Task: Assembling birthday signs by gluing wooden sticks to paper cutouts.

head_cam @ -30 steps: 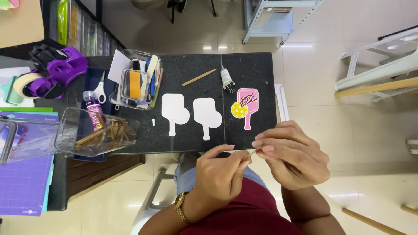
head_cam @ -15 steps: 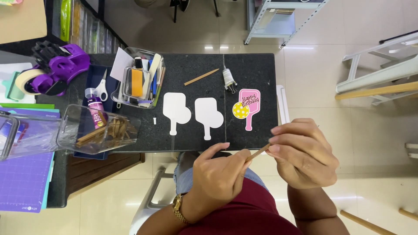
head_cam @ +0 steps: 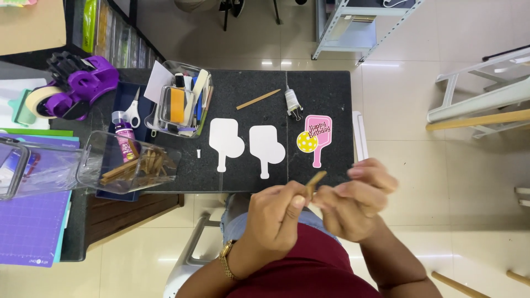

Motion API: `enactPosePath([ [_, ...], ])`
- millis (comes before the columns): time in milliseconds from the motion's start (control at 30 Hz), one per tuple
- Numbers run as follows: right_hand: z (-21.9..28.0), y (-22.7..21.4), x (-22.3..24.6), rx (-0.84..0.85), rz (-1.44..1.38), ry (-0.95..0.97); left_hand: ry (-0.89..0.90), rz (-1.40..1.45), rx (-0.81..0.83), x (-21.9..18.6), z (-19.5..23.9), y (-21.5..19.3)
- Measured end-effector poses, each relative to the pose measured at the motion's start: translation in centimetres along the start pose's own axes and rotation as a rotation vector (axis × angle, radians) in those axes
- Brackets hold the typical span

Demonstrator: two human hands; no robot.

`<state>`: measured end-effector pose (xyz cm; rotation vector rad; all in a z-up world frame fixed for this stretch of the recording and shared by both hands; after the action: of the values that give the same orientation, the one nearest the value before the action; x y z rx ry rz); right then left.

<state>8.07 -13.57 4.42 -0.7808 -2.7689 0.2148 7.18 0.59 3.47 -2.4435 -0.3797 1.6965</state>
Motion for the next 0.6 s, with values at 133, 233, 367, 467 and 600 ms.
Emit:
enactPosePath([
  [133, 2.0, 1.0, 1.2, 0.144, -0.047, 0.127, -0.226, 0.194, 0.018, 1.6, -0.1, 0.3],
  [233, 3.0, 1.6, 2.0, 0.257, -0.110, 0.204, -0.317, 0.468, -0.036, 2.9, -0.5, 0.8],
  [367, 4.8, 2.4, 3.3, 0.450, -0.225, 0.322, -0.440, 0.610, -0.146, 7.0, -0.5, 1.6],
  [467, 5.6, 2.6, 4.1, 0.496, -0.351, 0.413, -0.503, 0.748, -0.223, 9.4, -1.2, 1.6],
  [600, 4.5, 3.0, 4.5, 0.420, -0.518, 0.508, -0.659, 0.856, -0.331, 13.0, -1.9, 0.8],
])
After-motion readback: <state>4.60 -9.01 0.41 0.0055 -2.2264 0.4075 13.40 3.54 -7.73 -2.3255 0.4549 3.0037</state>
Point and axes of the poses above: each hand's wrist, its own z-axis away from the middle knuckle, its own y-axis out of the palm, x = y × z, the point moved 7 cm from there along -z, towards the middle knuckle, and after that the axes turned 12 degrees about -x, right-handed, at the moved point
